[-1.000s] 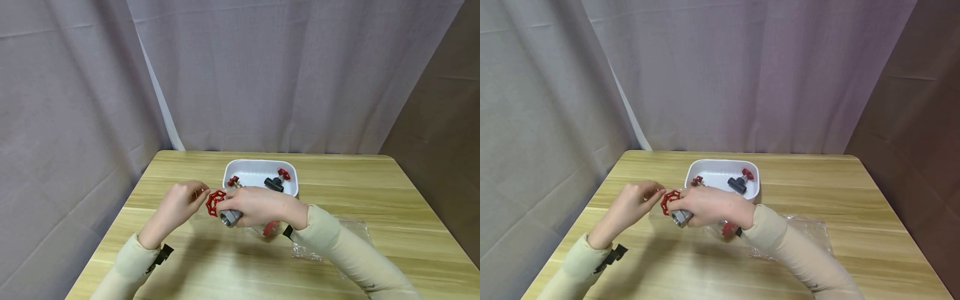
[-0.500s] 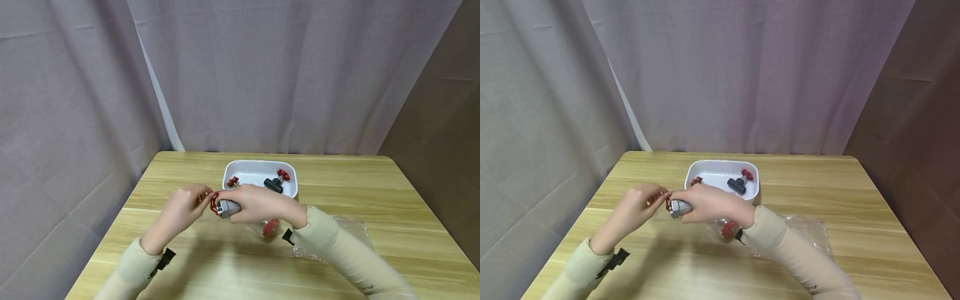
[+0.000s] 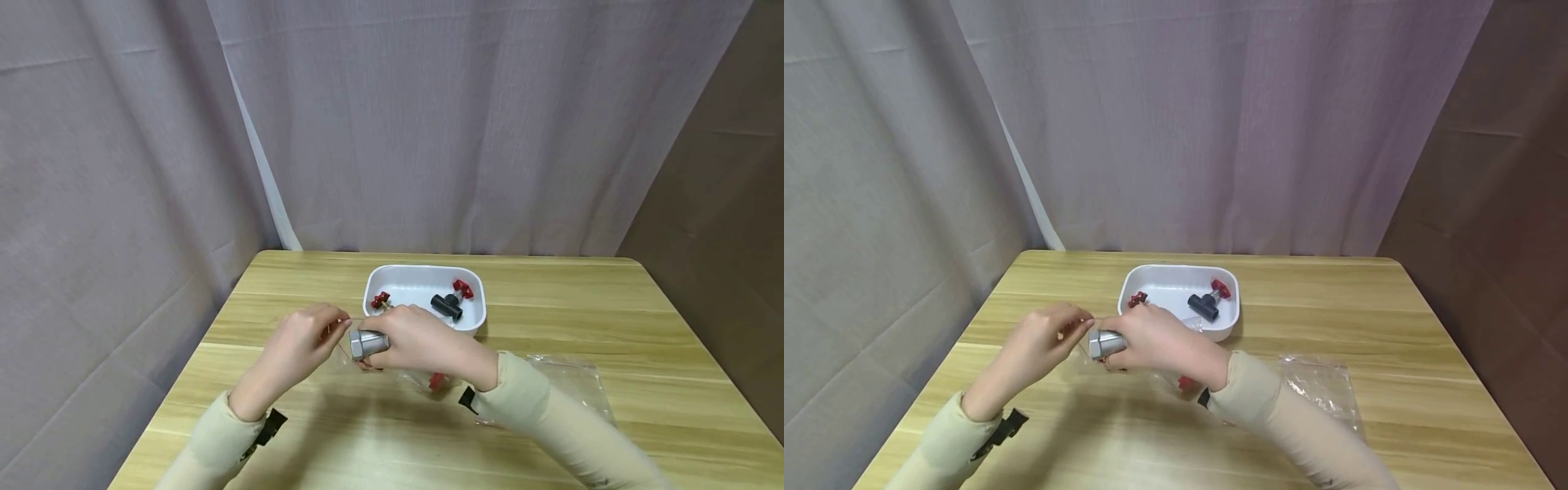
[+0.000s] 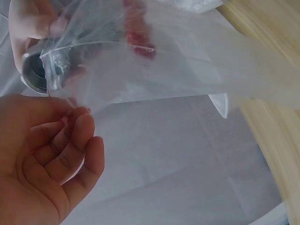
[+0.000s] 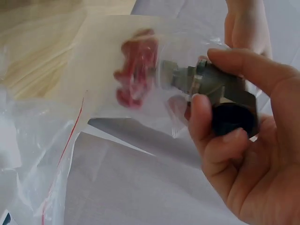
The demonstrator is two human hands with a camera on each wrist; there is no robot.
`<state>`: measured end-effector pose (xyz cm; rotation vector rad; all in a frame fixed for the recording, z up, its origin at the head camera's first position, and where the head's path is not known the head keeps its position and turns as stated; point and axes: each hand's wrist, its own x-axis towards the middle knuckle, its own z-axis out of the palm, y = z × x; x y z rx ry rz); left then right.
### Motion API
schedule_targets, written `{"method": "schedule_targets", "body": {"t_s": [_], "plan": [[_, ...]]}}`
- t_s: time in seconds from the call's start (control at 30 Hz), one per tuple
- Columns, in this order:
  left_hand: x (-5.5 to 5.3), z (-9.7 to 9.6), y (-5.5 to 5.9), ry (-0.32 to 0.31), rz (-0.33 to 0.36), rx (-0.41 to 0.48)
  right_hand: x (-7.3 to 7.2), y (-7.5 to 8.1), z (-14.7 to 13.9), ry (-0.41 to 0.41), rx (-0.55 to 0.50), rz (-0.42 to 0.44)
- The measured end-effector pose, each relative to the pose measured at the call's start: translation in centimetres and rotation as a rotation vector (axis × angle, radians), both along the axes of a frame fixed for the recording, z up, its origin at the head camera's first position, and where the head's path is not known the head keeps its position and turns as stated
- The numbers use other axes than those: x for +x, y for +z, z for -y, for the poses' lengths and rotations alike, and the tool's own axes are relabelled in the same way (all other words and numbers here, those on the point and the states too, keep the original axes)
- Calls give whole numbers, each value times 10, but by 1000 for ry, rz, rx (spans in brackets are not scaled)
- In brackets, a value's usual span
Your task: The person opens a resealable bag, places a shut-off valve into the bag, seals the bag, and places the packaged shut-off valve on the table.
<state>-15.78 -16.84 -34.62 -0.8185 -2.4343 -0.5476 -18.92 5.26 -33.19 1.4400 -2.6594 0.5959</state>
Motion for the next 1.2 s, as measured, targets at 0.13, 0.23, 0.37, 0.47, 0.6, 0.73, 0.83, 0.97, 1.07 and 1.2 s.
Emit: {"method": "schedule_targets", "body": {"t_s": [0.13, 0.23, 0.37, 0.47, 0.6, 0.73, 0.83, 0.97, 1.07, 1.2], "plan": [[1, -3, 1, -23, -8, -2, 5, -3, 1, -63, 31, -38], [1, -5, 2, -28, -11, -5, 8, -6, 3, -82, 56, -107], [2, -7, 4, -26, -24, -4, 12, -9, 4, -93, 81, -175], [2, -8, 6, -29, -62, 5, 14, -10, 4, -93, 86, -179], [2, -7, 9, -23, -124, 23, 16, -9, 3, -79, 83, -192], [2, -7, 14, -21, -156, 33, 18, -6, 2, -73, 68, -199], [3, -8, 18, -33, -181, 40, 18, -1, 0, -63, 49, -170], [5, -11, 23, -54, -218, 72, 20, 7, -7, -45, -66, -147], [5, -13, 25, -55, -222, 71, 20, 12, -12, -41, -179, -191], [4, -13, 21, -26, -202, 29, 18, 9, -13, -56, -228, -231]]}}
